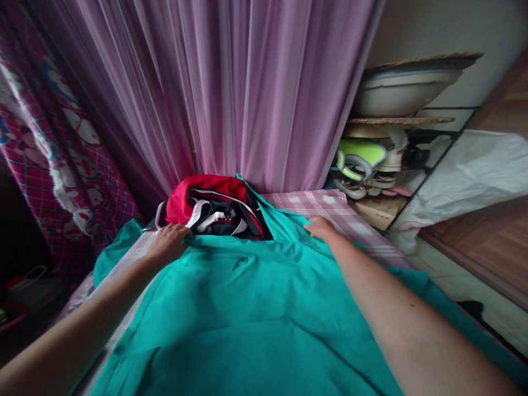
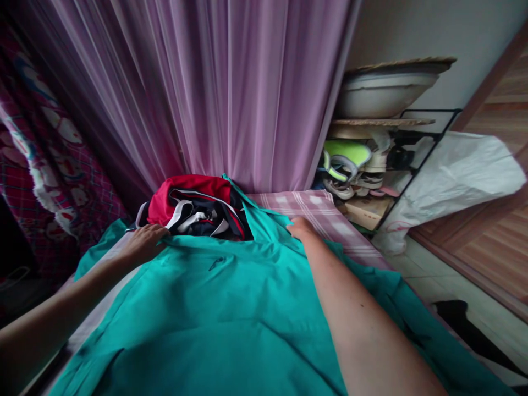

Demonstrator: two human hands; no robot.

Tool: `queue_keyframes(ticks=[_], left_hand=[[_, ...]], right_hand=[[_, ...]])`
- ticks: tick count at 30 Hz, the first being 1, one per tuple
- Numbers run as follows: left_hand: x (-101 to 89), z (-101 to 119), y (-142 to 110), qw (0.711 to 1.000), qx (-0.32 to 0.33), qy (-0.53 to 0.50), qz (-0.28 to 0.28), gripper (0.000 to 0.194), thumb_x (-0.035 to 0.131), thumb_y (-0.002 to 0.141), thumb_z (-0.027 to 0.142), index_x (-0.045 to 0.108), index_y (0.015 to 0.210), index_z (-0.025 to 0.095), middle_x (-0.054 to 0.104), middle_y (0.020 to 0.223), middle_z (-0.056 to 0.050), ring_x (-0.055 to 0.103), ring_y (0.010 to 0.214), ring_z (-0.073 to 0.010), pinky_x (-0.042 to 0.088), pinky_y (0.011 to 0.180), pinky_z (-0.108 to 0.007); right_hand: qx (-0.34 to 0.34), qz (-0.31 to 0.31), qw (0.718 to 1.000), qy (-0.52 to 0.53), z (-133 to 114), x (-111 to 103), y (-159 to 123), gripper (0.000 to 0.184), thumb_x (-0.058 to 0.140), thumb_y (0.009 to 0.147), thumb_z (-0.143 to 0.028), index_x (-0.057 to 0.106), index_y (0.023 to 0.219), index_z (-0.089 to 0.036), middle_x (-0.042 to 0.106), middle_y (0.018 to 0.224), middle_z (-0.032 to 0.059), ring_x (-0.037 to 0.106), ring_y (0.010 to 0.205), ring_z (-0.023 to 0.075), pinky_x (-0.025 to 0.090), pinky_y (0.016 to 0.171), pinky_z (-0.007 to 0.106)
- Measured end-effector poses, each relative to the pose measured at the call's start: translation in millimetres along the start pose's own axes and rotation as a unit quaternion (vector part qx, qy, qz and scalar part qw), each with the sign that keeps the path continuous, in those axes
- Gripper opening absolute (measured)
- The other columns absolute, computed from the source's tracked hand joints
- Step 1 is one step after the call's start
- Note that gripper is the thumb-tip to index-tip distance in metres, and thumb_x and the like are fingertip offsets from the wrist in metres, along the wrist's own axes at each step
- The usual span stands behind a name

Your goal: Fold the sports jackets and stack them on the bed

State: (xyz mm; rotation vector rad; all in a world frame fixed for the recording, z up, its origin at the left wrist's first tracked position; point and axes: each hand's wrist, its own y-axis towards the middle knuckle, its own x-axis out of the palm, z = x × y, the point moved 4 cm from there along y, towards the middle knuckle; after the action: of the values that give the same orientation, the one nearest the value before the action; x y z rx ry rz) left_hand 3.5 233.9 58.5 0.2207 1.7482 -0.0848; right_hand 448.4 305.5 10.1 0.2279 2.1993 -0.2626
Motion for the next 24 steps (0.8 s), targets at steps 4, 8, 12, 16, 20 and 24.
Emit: queue_keyframes(ticks=[4,8,12,16,20,24], left_hand=[[-10.9,-3,-6,1.0,-0.001,-0.012,-0.008,0.024,0.051,0.083,0.028,0.065,0.1,0.019,0.071,0.099,-0.009,0.064,0.098,-0.0252,0.045,0.088,-0.035],[-15.9,-7,-33,0.999,0.046,-0.027,-0.012,0.033,0.047,0.081,0.02,0.063,0.11,0.021,0.072,0.1,-0.006,0.064,0.097,-0.0228,0.043,0.09,-0.034],[-10.0,-7,-81,0.993,0.09,-0.075,-0.023,0.036,0.044,0.081,0.017,0.07,0.103,0.026,0.073,0.102,-0.006,0.064,0.101,-0.0243,0.042,0.096,-0.036],[11.0,-5,-131,0.991,0.085,-0.09,-0.055,0.047,0.038,0.084,0.018,0.07,0.115,0.03,0.072,0.116,-0.008,0.064,0.11,-0.0267,0.043,0.101,-0.04],[30.7,-4,-155,0.988,0.067,-0.121,-0.069,0.06,0.037,0.08,0.012,0.064,0.127,0.036,0.065,0.134,-0.003,0.061,0.121,-0.0242,0.041,0.106,-0.04],[28.1,-1,-155,0.988,0.048,-0.117,-0.087,0.066,0.039,0.074,0.006,0.064,0.127,0.036,0.066,0.133,-0.002,0.062,0.121,-0.0236,0.043,0.104,-0.039]], right_hand=[[-0.028,0.051,0.997,0.044,-10,-35,-10,0.028,0.054,0.09,-0.025,0.072,0.107,-0.011,0.073,0.079,0.0078,0.067,0.068,0.0163,0.046,0.059,0.022],[-0.108,0.02,0.982,0.154,-10,-85,-63,0.031,0.061,0.085,-0.038,0.071,0.101,-0.014,0.066,0.067,0.0018,0.059,0.057,0.0119,0.041,0.05,0.02],[-0.145,-0.11,0.968,0.175,23,-106,-148,0.039,0.068,0.075,-0.052,0.072,0.093,-0.018,0.06,0.06,-0.0018,0.052,0.052,0.0104,0.039,0.048,0.02],[-0.126,-0.279,0.945,0.115,74,-82,-216,0.038,0.068,0.07,-0.055,0.07,0.082,-0.019,0.061,0.065,-0.0016,0.053,0.053,0.011,0.043,0.051,0.022],[-0.104,-0.309,0.945,0.022,103,-48,-236,0.028,0.067,0.072,-0.047,0.061,0.068,-0.019,0.061,0.065,-0.0008,0.057,0.058,0.0138,0.044,0.05,0.023],[-0.136,-0.166,0.968,-0.131,100,-41,-235,0.017,0.061,0.082,-0.036,0.067,0.079,-0.021,0.069,0.073,0.003,0.064,0.066,0.0179,0.044,0.056,0.025]])
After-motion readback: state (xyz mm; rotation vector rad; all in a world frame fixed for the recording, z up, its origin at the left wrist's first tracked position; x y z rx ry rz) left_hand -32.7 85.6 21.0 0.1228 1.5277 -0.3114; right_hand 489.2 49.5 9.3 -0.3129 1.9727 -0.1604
